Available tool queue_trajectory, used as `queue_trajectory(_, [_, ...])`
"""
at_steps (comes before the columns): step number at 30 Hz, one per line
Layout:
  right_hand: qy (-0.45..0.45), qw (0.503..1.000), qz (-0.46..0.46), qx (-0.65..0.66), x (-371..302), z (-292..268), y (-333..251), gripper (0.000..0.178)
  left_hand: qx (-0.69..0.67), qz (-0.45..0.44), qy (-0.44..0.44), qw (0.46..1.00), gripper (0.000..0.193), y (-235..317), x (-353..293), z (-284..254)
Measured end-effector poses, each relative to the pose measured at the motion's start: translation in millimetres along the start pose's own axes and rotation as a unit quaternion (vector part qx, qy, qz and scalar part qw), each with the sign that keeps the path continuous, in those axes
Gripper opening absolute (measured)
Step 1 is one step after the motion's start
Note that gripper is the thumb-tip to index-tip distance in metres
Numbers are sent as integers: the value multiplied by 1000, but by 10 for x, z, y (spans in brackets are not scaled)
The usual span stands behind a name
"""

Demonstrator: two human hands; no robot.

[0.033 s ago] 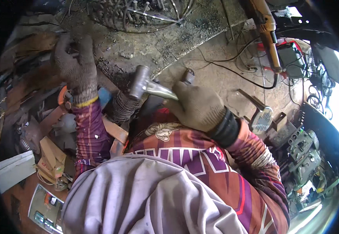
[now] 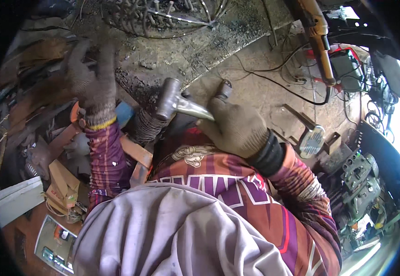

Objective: The person welds a spherical metal frame, uses a hammer to strike the metal, and grinds the surface using an angle grinder.

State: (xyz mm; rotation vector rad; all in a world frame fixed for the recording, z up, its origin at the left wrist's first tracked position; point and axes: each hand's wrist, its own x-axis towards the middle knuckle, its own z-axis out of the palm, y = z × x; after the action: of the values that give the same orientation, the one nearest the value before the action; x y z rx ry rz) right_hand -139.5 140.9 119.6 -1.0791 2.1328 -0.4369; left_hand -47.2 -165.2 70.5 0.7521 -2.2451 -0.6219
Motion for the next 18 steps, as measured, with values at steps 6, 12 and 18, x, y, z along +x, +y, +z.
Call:
queue_trajectory(6, [57,995,-11,82,-128,82,294,36,106,207,-28,972,40,257,-74,102])
queue_trajectory(12, [43,996,-33,70,-67,-34,404,32,133,114,-86,981,42,307,-88,146])
queue_trajectory(18, [35,989,-147,-8,350,-401,31,27,49,-66,32,996,61,-200,-150,207])
